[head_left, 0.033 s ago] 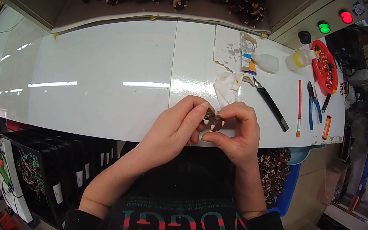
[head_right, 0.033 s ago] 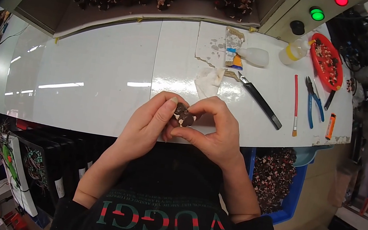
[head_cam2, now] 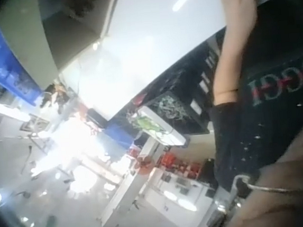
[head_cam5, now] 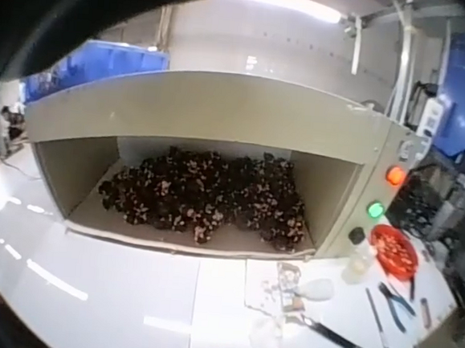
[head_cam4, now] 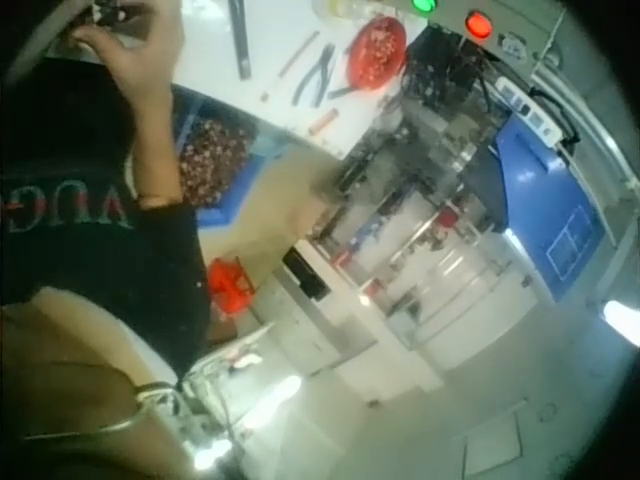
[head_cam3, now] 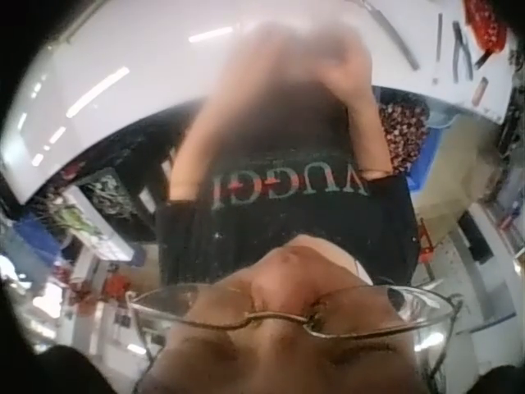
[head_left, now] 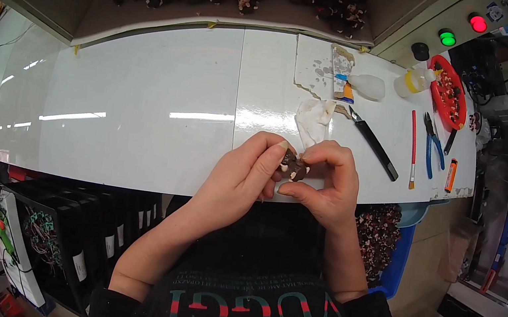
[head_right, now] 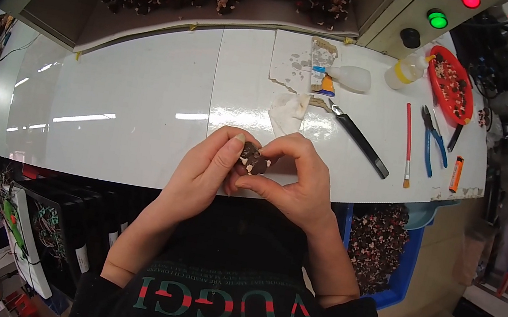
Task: The person assembles small figurines by applying glue from a glue bottle to various toy accessories and attaching them to the figurines.
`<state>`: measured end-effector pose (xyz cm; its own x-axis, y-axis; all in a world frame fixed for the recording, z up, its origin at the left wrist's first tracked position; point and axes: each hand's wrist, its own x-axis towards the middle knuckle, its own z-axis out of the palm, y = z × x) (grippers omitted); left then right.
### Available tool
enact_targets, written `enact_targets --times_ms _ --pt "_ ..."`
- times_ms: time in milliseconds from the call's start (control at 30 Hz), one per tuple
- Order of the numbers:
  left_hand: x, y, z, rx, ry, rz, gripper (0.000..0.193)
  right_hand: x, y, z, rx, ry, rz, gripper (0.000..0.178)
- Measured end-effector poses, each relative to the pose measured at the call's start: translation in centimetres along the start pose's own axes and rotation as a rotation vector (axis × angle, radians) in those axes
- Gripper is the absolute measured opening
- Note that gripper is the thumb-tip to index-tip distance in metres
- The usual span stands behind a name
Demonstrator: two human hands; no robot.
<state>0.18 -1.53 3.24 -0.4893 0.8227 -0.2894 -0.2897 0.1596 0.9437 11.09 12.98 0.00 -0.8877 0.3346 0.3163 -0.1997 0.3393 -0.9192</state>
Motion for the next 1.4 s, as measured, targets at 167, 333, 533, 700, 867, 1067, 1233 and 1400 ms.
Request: enact_targets --times_ms 167,333,533,700,867,1067,1233,1400 --pt "0.0 0.0 0.2 0.029 0.0 0.013 0.033 0.2 0.4 0.2 0.029 0.041 -0.069 0.049" --pt "0.1 0.0 0.3 0.038 0.004 0.022 0.033 0.5 0.1 0.3 0.039 0.086 -0.106 0.046" --pt "0.1 0.1 0.2 0.082 -0.007 0.011 0.032 0.4 0.2 0.2 0.043 0.082 -0.098 0.044" --pt "0.1 0.2 0.2 0.072 -0.017 0.001 0.031 0.4 0.2 0.0 0.035 0.061 -0.092 0.04" --pt "0.1 0.0 0.0 0.061 -0.02 0.0 0.03 0.4 0.3 0.2 0.041 0.071 -0.084 0.043" --pt "-0.2 -0.6 -0.7 0.018 -0.005 0.026 0.03 0.3 -0.1 1.0 0.009 0.082 -0.037 0.045" --pt "-0.5 -0.8 -1.4 -0.016 -0.016 0.021 0.03 0.3 0.1 1.6 0.006 0.081 0.004 0.043" --pt "-0.4 -1.0 -1.9 -0.043 -0.019 0.021 0.029 0.2 0.4 1.5 0.056 -0.032 0.051 0.047"
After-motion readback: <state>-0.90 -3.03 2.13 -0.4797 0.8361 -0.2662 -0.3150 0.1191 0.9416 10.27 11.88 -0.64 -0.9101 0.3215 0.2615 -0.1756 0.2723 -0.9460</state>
